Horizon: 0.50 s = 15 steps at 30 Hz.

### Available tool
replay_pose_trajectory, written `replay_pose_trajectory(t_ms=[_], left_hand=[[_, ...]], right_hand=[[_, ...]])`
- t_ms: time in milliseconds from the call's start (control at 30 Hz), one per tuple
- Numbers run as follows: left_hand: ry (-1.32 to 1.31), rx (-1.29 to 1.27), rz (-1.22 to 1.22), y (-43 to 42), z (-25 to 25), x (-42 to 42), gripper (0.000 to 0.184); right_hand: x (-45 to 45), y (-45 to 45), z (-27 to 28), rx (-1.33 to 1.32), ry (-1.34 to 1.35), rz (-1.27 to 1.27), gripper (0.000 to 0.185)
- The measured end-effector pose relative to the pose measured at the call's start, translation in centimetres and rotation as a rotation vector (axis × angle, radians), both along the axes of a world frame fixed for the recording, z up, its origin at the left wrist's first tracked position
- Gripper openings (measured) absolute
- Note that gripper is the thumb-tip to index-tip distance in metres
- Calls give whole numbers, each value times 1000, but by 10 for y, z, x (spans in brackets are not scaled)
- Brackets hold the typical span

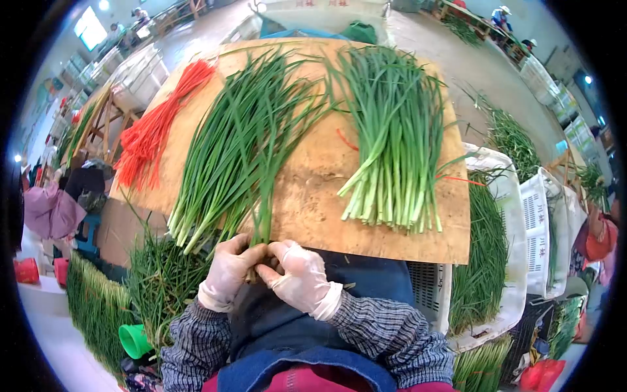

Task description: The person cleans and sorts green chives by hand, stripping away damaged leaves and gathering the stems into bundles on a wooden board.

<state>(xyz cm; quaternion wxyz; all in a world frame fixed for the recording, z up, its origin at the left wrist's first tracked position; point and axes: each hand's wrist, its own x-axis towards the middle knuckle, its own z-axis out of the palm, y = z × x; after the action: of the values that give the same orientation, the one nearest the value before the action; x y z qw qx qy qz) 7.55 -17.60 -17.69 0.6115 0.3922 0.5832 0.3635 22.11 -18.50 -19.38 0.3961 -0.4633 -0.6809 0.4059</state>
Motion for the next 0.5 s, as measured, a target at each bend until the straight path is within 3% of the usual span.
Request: replay_pose_trajectory(t_ms=[33,133,300,433,500], left_hand=[[41,26,-13,0,-4,-3,22],[17,27,20,-8,-7,1,17],[51,27,126,-26,4,11,11],[-158,119,333,-39,11,13,8],[-205,193,290,-52,19,1,8]], right_hand=[[1,-2,4,-193,196,8,18],[4,1,15,-674,456,-107,18],[-1,5,21,-795,579,-86,19],[-4,7,16,-830,582,-93,19],[-7,6,12,-867,710,-110,21]])
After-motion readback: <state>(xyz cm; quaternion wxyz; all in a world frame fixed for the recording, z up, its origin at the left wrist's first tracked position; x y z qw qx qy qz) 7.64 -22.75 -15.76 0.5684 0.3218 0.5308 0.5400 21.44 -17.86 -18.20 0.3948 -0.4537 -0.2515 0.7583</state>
